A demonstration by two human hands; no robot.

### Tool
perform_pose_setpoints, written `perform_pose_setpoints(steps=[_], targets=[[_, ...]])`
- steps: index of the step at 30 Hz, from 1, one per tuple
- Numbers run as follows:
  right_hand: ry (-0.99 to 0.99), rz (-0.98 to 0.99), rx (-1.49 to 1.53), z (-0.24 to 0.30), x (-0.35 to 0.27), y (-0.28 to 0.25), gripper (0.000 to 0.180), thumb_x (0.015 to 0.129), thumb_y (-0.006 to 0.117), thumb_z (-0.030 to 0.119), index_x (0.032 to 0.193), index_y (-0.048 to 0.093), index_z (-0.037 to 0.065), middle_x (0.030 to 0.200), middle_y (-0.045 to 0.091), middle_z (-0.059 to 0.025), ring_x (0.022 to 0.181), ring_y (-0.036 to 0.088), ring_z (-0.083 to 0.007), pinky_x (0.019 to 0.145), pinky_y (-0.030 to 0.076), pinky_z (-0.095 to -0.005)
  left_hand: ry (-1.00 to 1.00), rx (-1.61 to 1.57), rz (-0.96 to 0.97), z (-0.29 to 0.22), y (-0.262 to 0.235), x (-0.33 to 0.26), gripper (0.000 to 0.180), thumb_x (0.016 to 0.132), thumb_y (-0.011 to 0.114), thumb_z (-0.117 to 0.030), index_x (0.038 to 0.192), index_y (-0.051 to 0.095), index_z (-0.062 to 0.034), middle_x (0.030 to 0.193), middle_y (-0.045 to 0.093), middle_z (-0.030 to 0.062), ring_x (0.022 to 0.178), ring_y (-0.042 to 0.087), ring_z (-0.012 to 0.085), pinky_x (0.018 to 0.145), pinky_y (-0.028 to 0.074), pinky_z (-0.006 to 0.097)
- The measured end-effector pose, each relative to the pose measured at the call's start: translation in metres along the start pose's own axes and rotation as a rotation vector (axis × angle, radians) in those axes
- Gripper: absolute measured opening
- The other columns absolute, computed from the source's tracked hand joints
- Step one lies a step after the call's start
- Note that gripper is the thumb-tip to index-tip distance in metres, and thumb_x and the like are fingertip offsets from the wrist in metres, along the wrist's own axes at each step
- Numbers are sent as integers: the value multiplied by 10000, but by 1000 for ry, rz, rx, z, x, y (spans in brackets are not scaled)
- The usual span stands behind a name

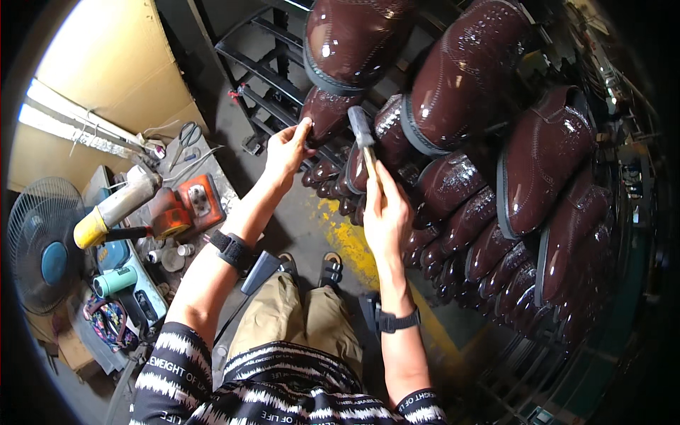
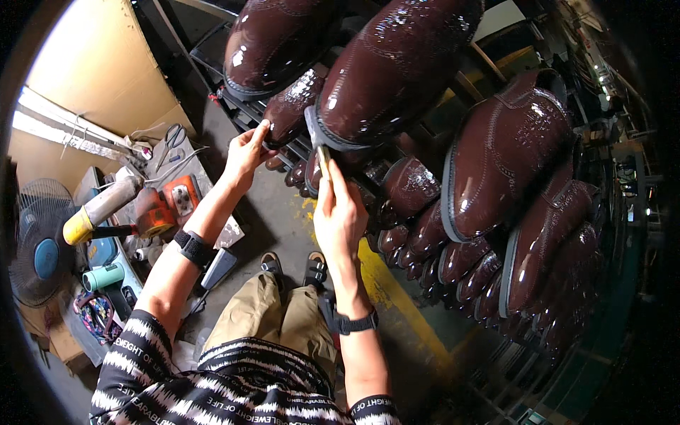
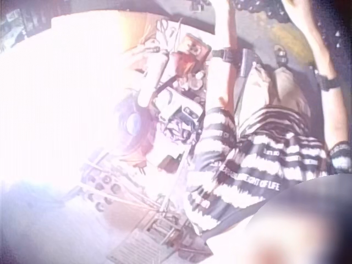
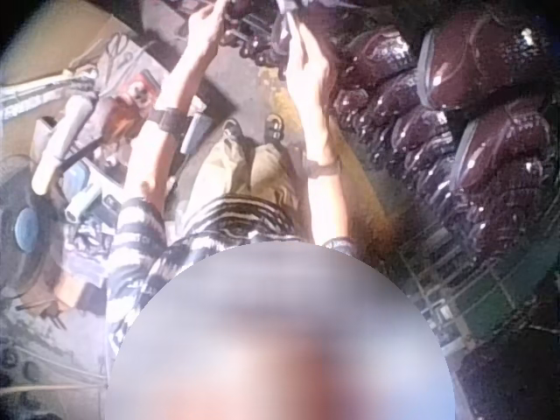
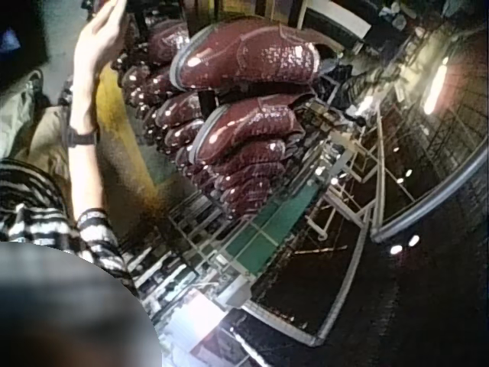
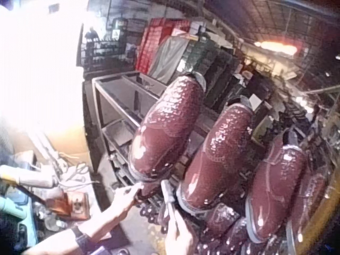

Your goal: The recorder polishes brown leather shoes using a brush in a manufacturing workshop.

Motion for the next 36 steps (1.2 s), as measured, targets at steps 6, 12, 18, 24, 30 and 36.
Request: perform_pose_setpoints(steps=[6, 12, 18, 24, 30, 36], targets=[[141, 122, -71, 10, -21, 10, 246, 854, 559, 112, 1086, 615, 51, 777, 615, -177, 683, 627, -316, 563, 496, -370, 11, -10, 81, 1, 0, 0, 438, 856, 592, -381, 1000, 587, 33, 785, 587, 45, 617, 568, 97, 625, 518, 227], [94, 25, 101, 7, -11, 14, 255, 867, 527, 92, 1107, 585, 25, 839, 631, -195, 703, 629, -318, 604, 484, -363, -5, -19, 89, 6, -2, 2, 484, 850, 592, -398, 1044, 560, 45, 857, 588, 80, 670, 596, 141, 648, 528, 259], [110, 52, 168, 8, -68, -9, 280, 868, 557, 85, 1123, 560, -32, 976, 632, -211, 900, 635, -184, 704, 489, -270, -38, 17, 75, 14, -11, 9, 469, 845, 603, -385, 1073, 570, 23, 867, 597, 70, 651, 586, 135, 566, 495, 240], [416, -131, 539, -14, -136, -78, 303, 842, 603, 41, 1138, 555, 3, 869, 605, 4, 701, 499, -32, 626, 425, -182, 584, 96, -15, -8, -4, -56, 181, 903, 535, -146, 1058, 525, -54, 794, 490, -23, 626, 429, 44, 539, 373, 198], [572, -203, 623, -38, -192, -114, 407, 889, 527, 59, 1276, 400, 40, 759, 549, -18, 580, 440, -31, 514, 369, -167, 575, 323, 533, -15, 113, -117, 222, 878, 534, -96, 1088, 514, -26, 912, 562, 45, 761, 531, 100, 658, 448, 235], [667, -231, 641, -48, -219, -143, 267, 921, 461, 71, 1162, 464, -43, 742, 554, -67, 481, 393, -43, 437, 324, -191, 660, 915, 697, 5, 230, -97, 389, 726, 695, -152, 1054, 537, -17, 900, 613, 139, 808, 599, 279, 765, 471, 341]])
Point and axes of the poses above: each hand's wrist, its own x-axis towards the middle knuckle, its own y-axis out of the palm, z = x × y, the point moved 5 cm from there along x, towards the middle knuckle
